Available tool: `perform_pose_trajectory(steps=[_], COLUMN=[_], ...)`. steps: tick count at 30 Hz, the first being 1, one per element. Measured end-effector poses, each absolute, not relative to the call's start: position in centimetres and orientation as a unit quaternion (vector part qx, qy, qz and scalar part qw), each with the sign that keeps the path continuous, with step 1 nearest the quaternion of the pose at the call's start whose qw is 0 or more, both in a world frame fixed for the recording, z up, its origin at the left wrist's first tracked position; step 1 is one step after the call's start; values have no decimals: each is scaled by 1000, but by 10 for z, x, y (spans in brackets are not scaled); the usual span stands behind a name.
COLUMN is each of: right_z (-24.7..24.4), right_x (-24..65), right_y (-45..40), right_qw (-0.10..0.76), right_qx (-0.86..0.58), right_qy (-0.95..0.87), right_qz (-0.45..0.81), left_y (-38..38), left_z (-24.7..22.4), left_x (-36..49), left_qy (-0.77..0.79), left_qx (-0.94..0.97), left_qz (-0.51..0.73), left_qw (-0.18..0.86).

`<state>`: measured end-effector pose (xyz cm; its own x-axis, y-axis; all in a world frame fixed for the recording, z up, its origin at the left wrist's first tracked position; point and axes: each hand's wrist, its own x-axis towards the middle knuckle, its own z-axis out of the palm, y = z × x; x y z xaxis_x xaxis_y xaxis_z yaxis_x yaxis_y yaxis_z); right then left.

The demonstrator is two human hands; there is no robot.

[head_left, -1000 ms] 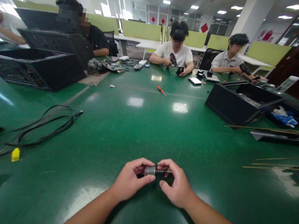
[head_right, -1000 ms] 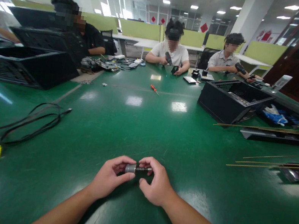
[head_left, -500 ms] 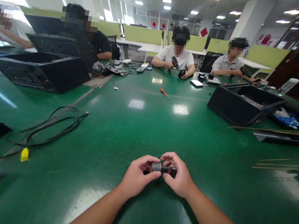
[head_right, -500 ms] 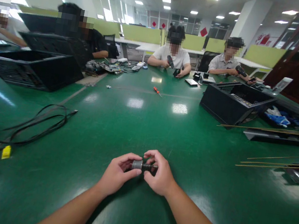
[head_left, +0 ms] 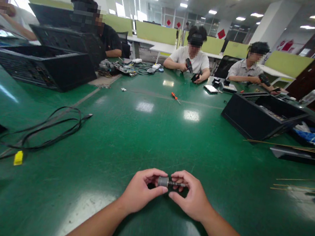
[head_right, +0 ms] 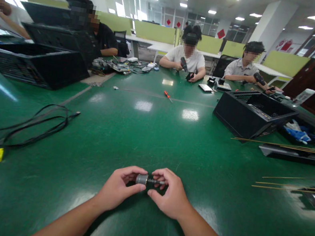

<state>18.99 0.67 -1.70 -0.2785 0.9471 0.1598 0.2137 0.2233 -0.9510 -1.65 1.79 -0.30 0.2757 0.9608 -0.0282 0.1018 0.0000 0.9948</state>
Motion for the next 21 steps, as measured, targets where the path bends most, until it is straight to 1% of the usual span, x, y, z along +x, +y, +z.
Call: perform_pose_trajectory(steps=[4,14,21], right_z=[-18,-13,-16], right_x=[190,188,188], right_y=[7,8,10], right_qw=[447,441,438], right_qx=[-446,-431,-443], right_qy=[-633,-682,-678], right_qz=[448,393,389], left_y=[19,20,18], left_z=[-3,-3,-4], left_x=[-18,-17,-16], left_qy=[460,469,478], left_qx=[575,579,592], left_qz=[393,373,369], left_qw=[550,553,534])
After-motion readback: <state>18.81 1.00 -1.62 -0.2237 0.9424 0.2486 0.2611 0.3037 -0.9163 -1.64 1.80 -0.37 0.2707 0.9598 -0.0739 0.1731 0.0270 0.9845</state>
